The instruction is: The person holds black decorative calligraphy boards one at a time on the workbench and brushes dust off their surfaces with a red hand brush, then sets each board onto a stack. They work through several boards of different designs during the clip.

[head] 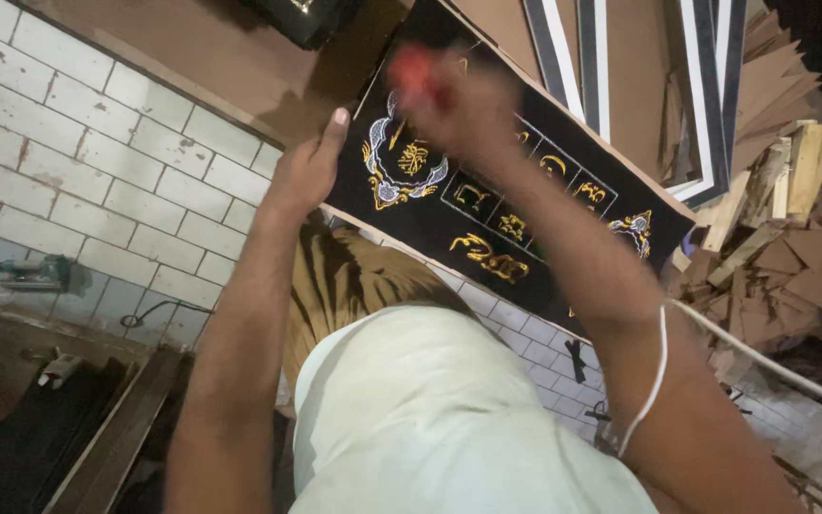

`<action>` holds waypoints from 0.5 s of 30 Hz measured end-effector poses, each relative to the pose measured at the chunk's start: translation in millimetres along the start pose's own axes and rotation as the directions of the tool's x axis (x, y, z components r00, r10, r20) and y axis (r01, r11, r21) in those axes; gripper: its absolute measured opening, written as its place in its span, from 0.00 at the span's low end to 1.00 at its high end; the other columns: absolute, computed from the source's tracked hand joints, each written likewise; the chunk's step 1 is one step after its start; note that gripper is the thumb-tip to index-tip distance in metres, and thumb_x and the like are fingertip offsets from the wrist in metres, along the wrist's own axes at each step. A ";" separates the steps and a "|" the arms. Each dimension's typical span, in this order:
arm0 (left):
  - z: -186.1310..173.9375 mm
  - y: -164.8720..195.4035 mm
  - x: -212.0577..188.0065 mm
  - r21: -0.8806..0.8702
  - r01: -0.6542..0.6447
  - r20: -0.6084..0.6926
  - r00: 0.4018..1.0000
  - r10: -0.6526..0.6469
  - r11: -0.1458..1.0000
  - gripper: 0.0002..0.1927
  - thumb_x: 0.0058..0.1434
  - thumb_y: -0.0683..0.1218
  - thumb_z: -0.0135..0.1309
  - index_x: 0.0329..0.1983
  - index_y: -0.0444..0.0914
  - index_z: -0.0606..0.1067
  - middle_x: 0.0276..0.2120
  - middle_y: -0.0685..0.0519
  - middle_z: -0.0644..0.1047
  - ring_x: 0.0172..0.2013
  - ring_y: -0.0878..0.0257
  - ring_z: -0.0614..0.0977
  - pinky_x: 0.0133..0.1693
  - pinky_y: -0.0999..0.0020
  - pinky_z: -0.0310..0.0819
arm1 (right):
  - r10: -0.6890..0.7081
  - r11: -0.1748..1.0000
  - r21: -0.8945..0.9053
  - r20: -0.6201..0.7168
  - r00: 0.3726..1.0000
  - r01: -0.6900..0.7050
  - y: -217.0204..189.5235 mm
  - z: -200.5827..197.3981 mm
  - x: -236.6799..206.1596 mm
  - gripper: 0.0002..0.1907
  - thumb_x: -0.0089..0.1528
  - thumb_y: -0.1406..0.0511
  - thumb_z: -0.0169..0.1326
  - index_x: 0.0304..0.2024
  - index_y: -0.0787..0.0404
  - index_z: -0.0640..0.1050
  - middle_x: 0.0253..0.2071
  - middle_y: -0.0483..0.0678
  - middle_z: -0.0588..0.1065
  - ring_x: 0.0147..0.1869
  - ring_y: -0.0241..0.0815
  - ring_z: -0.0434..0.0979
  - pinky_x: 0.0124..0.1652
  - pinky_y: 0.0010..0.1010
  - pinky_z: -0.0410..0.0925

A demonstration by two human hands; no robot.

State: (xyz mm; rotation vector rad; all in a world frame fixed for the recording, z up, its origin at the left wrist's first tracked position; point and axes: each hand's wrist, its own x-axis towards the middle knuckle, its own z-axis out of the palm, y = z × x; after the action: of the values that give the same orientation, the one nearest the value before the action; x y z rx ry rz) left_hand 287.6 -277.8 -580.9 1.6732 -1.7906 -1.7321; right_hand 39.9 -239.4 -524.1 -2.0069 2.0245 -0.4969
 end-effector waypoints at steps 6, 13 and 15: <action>-0.4 4.6 -1.7 -0.013 0.013 0.037 0.999 -0.013 1.000 0.44 0.68 0.73 0.31 0.48 0.31 0.79 0.45 0.33 0.81 0.53 0.40 0.80 0.57 0.55 0.69 | 0.037 0.998 0.047 0.094 0.995 -0.041 -37.7 1.7 -7.8 0.14 0.63 0.56 0.67 0.33 0.56 0.78 0.29 0.49 0.77 0.32 0.48 0.81 0.35 0.39 0.72; -1.6 2.5 -1.9 0.000 0.042 0.028 0.999 -0.042 0.999 0.43 0.71 0.72 0.33 0.59 0.32 0.76 0.55 0.31 0.75 0.62 0.40 0.73 0.63 0.56 0.63 | -0.289 0.957 0.129 0.363 0.886 0.259 -30.1 31.1 -54.9 0.16 0.56 0.52 0.68 0.39 0.52 0.81 0.28 0.49 0.78 0.30 0.49 0.81 0.30 0.45 0.72; 0.2 2.6 -2.5 -0.088 -0.008 0.015 1.000 0.010 0.996 0.42 0.69 0.72 0.34 0.59 0.32 0.75 0.54 0.34 0.77 0.61 0.44 0.76 0.61 0.59 0.65 | -0.024 0.972 0.231 0.258 0.966 -0.038 12.3 18.1 -1.2 0.15 0.63 0.51 0.63 0.45 0.50 0.81 0.36 0.47 0.81 0.37 0.45 0.84 0.39 0.39 0.76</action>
State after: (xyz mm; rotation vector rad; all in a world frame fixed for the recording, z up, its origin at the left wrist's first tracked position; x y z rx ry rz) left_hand 286.9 -276.5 -577.6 1.6196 -1.6992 -1.7968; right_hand 36.0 -239.5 -545.7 -1.8173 1.7292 -0.4236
